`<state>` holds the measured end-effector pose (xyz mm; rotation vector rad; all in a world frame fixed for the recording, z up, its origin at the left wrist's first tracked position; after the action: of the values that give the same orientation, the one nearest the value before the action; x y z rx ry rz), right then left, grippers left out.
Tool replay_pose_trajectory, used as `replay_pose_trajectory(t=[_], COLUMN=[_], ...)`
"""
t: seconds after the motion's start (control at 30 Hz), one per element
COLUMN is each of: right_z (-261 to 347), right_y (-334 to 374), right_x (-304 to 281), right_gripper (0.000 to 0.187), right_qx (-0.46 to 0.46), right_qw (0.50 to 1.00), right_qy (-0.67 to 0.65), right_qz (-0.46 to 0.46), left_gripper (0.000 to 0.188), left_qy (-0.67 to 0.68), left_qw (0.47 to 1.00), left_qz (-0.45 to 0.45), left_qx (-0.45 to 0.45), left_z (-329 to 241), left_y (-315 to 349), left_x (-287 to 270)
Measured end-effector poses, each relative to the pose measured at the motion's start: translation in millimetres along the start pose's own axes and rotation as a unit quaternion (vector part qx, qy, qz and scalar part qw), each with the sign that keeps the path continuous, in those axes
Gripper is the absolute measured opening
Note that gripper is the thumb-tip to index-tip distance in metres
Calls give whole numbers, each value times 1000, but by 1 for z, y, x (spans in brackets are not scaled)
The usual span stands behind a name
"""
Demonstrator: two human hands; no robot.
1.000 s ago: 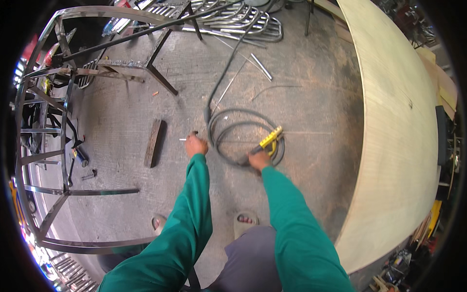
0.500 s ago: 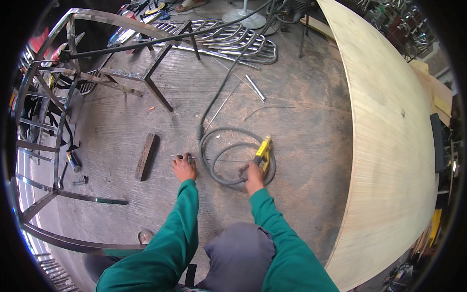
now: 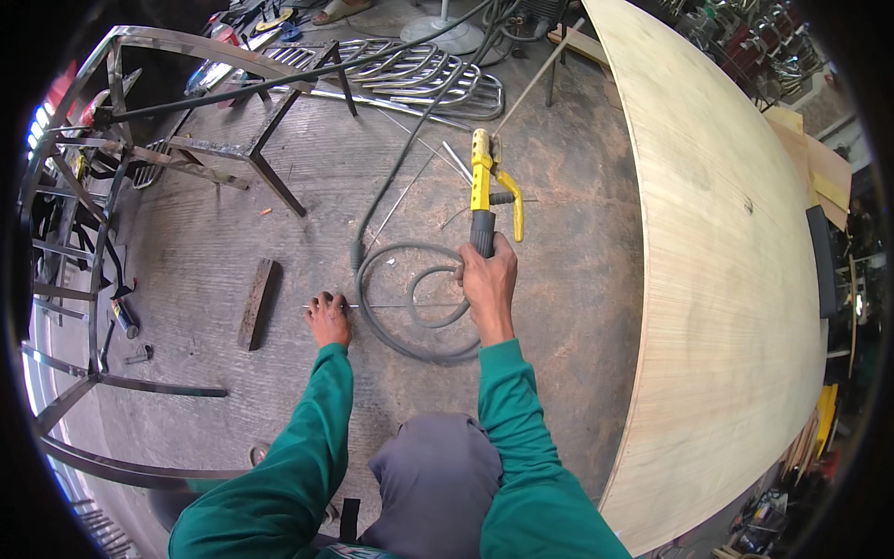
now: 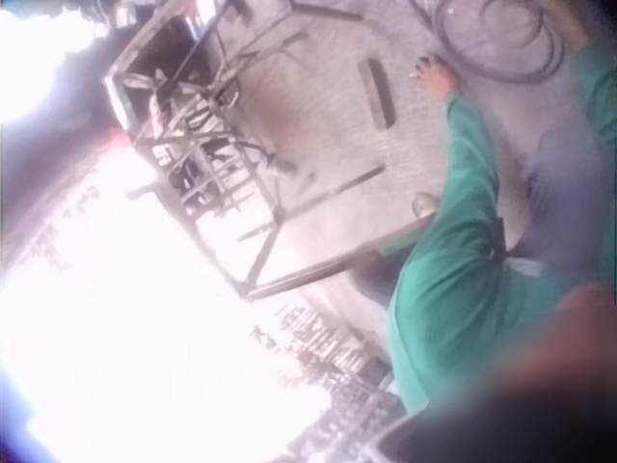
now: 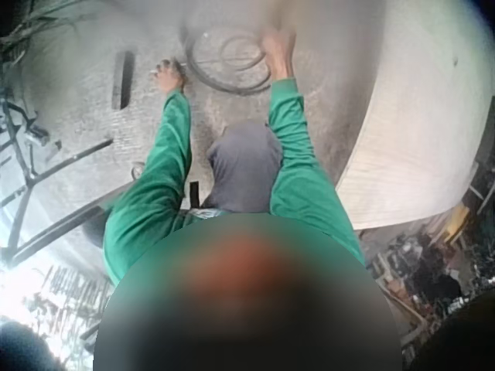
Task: The person grinds a metal frame with an angle grinder, then repositions the frame and welds joints using a welding torch. The person also adjusts the head-mounted camera during the task.
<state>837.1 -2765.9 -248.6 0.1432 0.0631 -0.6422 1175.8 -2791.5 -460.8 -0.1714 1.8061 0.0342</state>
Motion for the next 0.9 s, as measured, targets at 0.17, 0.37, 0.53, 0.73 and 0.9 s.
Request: replay_pose_trajectory(t=[0.17,0.37,0.53,0.73,0.9], right_z=[24,31,15,-3,-4], right_y=[4,6,12,15,11], right_x=[5,18,24,20,13], right_gripper=[16,16,14,14,15], right_qx=[-21,-42,-14,20,17], right_qw=[998,998,999,999,1000], right_qy=[64,43,1,2,-23], right_qz=[7,24,38,28,9], left_gripper=[19,18,18,17,19], left_qy=[-54,-79,-63,-97,-98], left_qw=[998,993,989,985,985], left_qz=[42,86,131,134,133], left_qx=[-6,-15,-16,45,46], left_z=[2,19,24,20,25], left_y=[10,21,18,25,65], left_x=[6,7,9,8,15])
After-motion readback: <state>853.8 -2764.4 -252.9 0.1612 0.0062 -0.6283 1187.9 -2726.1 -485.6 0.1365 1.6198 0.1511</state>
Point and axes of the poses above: each hand's wrist, its own y-axis away from the middle knuckle, its own x-axis out of the palm, z = x × y, the point moved 8 cm from there along -y, towards the middle knuckle, and after that the axes turned 10 degrees about -x, right-handed, at the moved point
